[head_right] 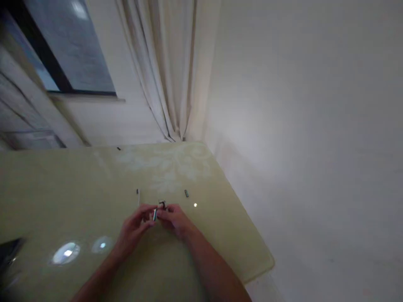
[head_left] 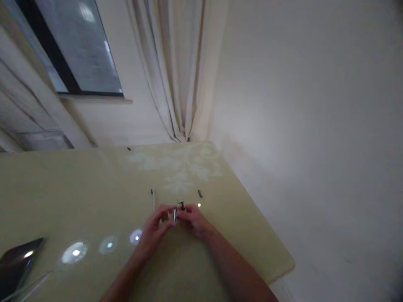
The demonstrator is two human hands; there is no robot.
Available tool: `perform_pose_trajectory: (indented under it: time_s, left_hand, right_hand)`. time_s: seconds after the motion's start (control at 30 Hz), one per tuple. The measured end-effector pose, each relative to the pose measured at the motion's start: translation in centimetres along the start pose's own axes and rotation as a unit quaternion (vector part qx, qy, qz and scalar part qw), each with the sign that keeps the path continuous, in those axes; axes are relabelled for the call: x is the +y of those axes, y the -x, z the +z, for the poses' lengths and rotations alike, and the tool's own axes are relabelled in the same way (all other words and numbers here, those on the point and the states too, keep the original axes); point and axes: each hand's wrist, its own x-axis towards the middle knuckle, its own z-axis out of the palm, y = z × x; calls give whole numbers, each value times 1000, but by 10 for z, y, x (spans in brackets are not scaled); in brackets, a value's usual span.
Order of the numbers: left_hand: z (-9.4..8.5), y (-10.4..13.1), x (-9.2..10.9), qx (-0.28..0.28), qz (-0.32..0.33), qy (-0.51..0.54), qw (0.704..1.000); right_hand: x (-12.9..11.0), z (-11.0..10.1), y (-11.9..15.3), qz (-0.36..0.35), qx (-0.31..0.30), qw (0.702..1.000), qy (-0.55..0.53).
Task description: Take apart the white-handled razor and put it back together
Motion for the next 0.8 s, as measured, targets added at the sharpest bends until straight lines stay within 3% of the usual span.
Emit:
perform_pose_trajectory:
  time_s: [0.23,0.5,0.63,0.8]
  left_hand:
    - [-3,-1,1,8,6,-28,1000]
    - [-13,-4,9,-28,-11,-67,997]
    - [-9,-4,6,6,-92,33,995]
    - [0,-1,3,64,-183,209,959]
  right_hand:
    - [-3,9,3,-15,18,999,23]
    - [-1,10,3,-58,44,992,104]
    - [-2,12,2,-87,46,990,99]
    - [-5,13,5,-99,17,992,81]
